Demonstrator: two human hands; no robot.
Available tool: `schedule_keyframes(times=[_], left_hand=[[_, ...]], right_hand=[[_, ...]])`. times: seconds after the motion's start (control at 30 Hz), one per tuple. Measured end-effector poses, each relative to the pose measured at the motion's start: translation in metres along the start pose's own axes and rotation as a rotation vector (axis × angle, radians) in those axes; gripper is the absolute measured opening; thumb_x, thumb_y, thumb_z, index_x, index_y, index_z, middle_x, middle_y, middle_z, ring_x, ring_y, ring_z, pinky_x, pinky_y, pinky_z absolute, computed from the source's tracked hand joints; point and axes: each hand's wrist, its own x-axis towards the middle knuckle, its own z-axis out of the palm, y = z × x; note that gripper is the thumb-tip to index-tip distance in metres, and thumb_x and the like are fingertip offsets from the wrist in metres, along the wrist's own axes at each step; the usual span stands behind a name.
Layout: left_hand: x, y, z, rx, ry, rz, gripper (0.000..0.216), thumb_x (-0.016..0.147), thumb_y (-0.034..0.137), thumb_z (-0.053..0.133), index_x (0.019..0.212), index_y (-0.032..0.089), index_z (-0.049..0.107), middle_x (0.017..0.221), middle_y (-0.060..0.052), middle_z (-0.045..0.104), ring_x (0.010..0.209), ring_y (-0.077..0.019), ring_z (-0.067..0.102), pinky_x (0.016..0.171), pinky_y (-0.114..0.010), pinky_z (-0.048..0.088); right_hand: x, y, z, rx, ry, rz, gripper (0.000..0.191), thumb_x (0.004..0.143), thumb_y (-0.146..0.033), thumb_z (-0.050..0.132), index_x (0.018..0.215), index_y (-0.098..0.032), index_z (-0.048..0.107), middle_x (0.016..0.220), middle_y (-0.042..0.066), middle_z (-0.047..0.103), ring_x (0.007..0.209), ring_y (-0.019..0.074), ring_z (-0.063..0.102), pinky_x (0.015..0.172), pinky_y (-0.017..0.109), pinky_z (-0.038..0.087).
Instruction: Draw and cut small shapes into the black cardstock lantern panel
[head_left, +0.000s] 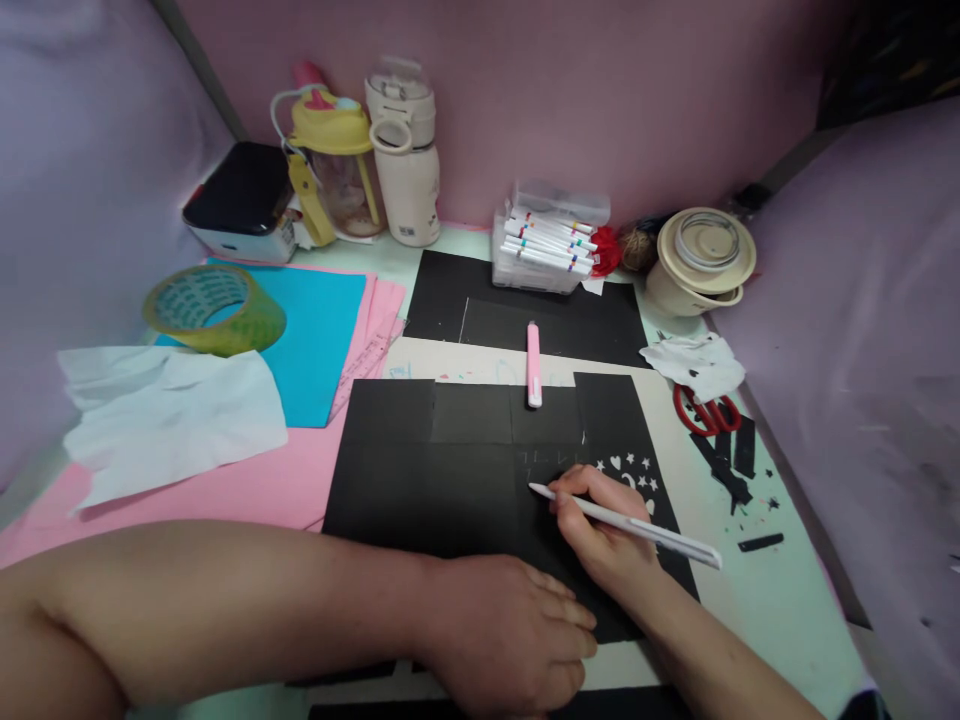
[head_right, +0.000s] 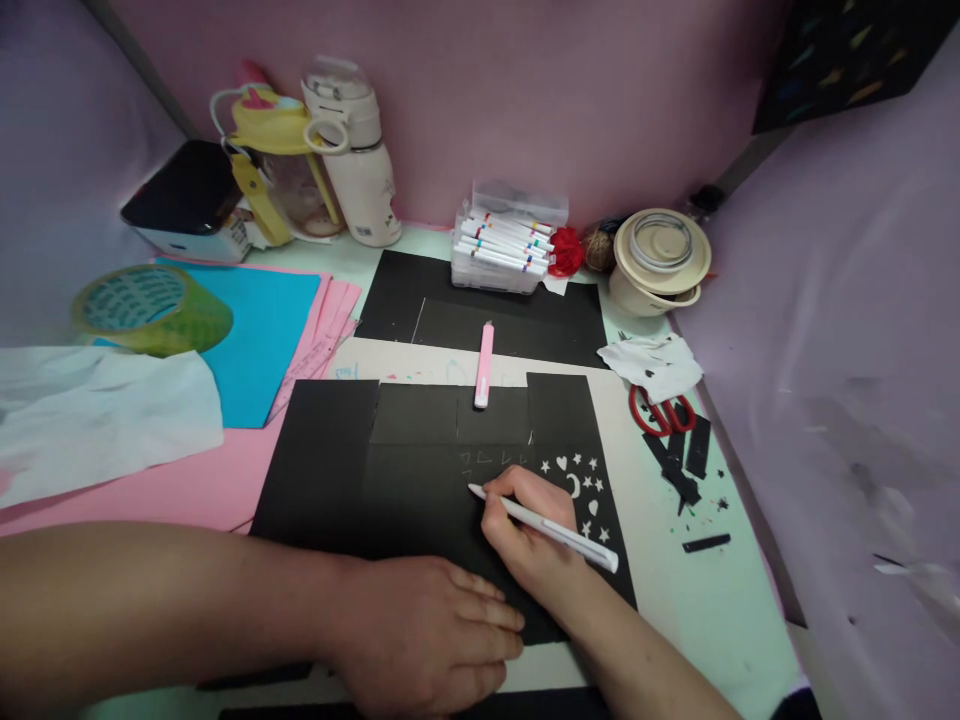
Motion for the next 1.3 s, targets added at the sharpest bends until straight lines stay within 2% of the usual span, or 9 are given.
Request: schedule_keyframes(times=[0.17,0.33,0.73,0.9,1.0,1.3], left_hand=[[0.001,0.001,-0.003,-0.014,0.010,-0.014,0.049,0.093,0.050,0.044,0.093,0.010,0.070,0.114,-0.012,0.068,0.113,-0.0262,0.060,0.101,-0.035,0.046],[0.001,0.000,-0.004,-0.049,0.058,-0.035,0.051,0.092,0.054,0.046,0.092,0.008,0.071,0.110,-0.013,0.069,0.110,-0.0276,0.061,0.100,-0.035,0.046],[0.003,0.002,-0.012,-0.079,0.002,-0.069,0.050,0.093,0.054,0.046,0.092,0.010,0.070,0.111,-0.012,0.070,0.114,-0.0264,0.060,0.104,-0.035,0.045],[0.003,0.003,-0.014,-0.106,0.056,-0.104,0.040,0.091,0.052,0.052,0.084,0.017,0.069,0.107,-0.010,0.071,0.112,-0.0237,0.062,0.101,-0.032,0.047],[0.003,0.003,-0.013,-0.110,0.089,-0.107,0.038,0.091,0.051,0.053,0.082,0.017,0.069,0.106,-0.010,0.071,0.112,-0.0235,0.062,0.100,-0.032,0.047],[0.004,0.002,-0.016,-0.085,0.015,-0.096,0.046,0.092,0.054,0.049,0.089,0.013,0.070,0.109,-0.009,0.071,0.114,-0.0235,0.061,0.104,-0.030,0.044]], right_hand=[[0.003,0.000,0.000,0.054,0.099,0.044,0.013,0.086,-0.016,0.055,0.076,-0.021,0.061,0.067,-0.001,0.065,0.061,0.0130,0.061,0.057,0.024,0.047],[0.004,0.000,-0.001,0.008,0.052,0.068,0.012,0.085,-0.017,0.056,0.074,-0.020,0.062,0.067,-0.001,0.066,0.058,0.0134,0.061,0.054,0.025,0.046],[0.008,-0.004,-0.002,-0.001,0.030,0.020,0.012,0.084,-0.013,0.056,0.081,-0.021,0.066,0.070,-0.002,0.070,0.062,0.0119,0.065,0.058,0.022,0.050],[0.007,-0.004,-0.001,-0.013,0.024,-0.005,0.012,0.085,-0.012,0.057,0.084,-0.020,0.066,0.072,-0.002,0.070,0.063,0.0114,0.066,0.060,0.022,0.051],[0.007,-0.004,0.000,-0.019,0.022,-0.019,0.012,0.085,-0.012,0.057,0.084,-0.020,0.066,0.073,-0.002,0.070,0.064,0.0110,0.066,0.060,0.022,0.051],[0.006,-0.002,-0.003,-0.028,0.000,-0.040,0.012,0.085,-0.012,0.055,0.078,-0.019,0.061,0.068,-0.001,0.065,0.059,0.0116,0.061,0.055,0.024,0.046]])
